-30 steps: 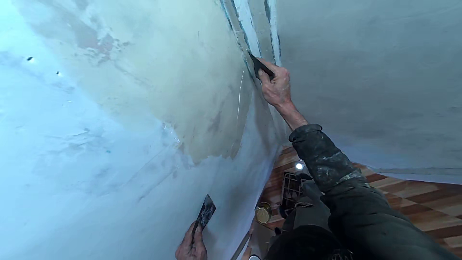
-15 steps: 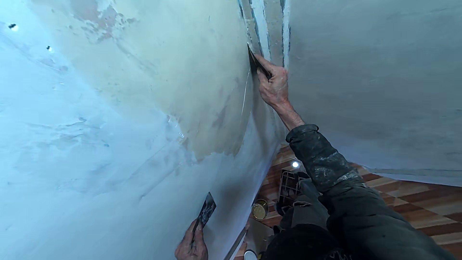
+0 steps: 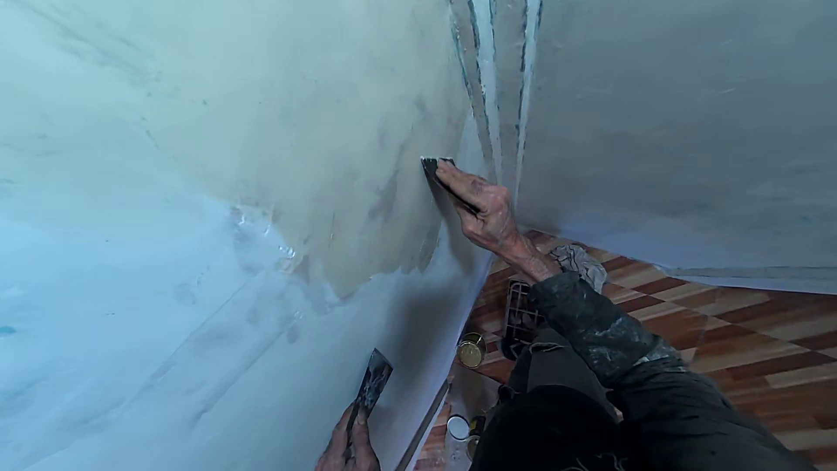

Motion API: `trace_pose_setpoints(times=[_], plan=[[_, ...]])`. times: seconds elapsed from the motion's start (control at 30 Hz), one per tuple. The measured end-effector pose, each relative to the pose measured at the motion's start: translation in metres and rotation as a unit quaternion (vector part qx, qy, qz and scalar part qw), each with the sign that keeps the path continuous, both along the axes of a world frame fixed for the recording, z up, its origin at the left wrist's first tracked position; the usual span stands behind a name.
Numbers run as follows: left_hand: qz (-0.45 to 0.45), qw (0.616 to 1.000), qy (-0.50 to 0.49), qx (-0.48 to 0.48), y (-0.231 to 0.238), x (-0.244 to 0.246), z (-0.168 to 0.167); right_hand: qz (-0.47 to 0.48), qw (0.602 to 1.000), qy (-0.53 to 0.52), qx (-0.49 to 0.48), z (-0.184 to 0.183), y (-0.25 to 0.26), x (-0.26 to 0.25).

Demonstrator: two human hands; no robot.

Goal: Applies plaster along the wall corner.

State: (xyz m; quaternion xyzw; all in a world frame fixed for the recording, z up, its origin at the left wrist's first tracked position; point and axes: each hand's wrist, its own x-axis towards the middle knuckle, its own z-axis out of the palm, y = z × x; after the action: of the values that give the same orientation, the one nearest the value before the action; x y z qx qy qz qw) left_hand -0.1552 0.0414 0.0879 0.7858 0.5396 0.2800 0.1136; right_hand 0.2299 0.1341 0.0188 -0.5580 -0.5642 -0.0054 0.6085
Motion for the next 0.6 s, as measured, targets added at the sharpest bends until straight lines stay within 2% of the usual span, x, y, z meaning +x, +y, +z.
trace_pose_setpoints(times=[0.2,0.37,0.6], plan=[[-0.004,1.000,-0.009,-0.006,0.002,0.000,0.000,0.016,0.999,0.025,0.024,-0.042,0.010,-0.037],[-0.007,1.000,-0.013,-0.007,0.001,0.000,0.000,0.011,1.000,0.021,0.021,-0.067,-0.003,-0.072],[-0.004,1.000,-0.005,0.004,0.001,0.000,-0.002,0.056,0.997,0.051,-0.002,-0.094,-0.024,-0.109]])
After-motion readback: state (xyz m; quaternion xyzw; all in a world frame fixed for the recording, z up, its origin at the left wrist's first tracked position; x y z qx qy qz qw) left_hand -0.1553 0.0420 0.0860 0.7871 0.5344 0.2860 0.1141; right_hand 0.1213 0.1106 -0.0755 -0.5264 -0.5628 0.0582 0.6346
